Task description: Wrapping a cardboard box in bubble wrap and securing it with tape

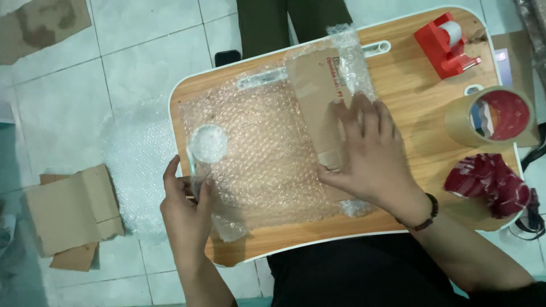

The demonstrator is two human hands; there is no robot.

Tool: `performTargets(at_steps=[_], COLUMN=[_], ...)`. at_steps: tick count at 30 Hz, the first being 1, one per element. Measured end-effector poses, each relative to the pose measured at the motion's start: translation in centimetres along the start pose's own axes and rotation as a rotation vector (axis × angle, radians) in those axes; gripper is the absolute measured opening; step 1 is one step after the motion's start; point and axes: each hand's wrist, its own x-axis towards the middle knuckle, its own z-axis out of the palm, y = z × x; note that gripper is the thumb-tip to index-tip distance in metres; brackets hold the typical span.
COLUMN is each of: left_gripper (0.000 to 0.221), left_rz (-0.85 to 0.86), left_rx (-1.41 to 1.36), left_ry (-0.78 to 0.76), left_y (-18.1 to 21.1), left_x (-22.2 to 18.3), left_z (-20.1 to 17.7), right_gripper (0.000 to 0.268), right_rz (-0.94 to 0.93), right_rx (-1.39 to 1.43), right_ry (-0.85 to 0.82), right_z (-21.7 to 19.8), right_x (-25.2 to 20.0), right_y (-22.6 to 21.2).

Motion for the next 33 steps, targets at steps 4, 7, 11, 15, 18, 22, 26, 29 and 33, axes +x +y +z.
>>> performTargets(at_steps=[4,7,11,15,18,22,26,29,33], left_gripper=[0.065,0.058,0.033,0.048,0.045,0.068,0.081,0.087,0.090], left_rz=[0.143,0.111,0.138,0.384,0.497,0.354,0.304,0.322,0.314], left_rx=[0.220,0.259,0.438,0.349,0.314,0.155,0.149,0.136,0.176], left_ry=[0.149,0.119,-0.711,-0.890,-0.784,-0.558,-0.487,-0.450,-0.498], left_y=[0.8,3.1,5.5,6.2,6.8,8.2,8.7,9.7,11.0], left_x=[-1.0,-2.7,-2.6,-2.1,-2.6,-3.2,-3.1,-3.2,-3.3], left_z=[-0.2,-0.9,0.0,5.1,8.0,9.1,10.1,10.8,11.5], right_gripper=[0.114,0.114,0.108,0.105,0.094,0.076,0.058,0.045,0.041], right_rz=[-0.073,-0.056,-0.029,-0.070,-0.129,-0.176,0.082,0.175,0.189], right_rx=[0.026,-0.039,-0.056,-0.163,-0.104,0.254,0.550,0.662,0.670], right_ry=[0.158,0.161,0.125,0.213,0.257,0.208,0.148,0.090,0.035], right_z=[0.6,0.8,0.6,0.2,0.0,-1.1,-1.6,-1.1,0.0], right_x=[-0.6,-0.8,-0.7,-1.0,-1.5,-2.8,-4.9,-6.7,-7.3], right_y=[0.6,0.4,-0.1,0.4,1.6,3.9,6.3,7.6,8.8])
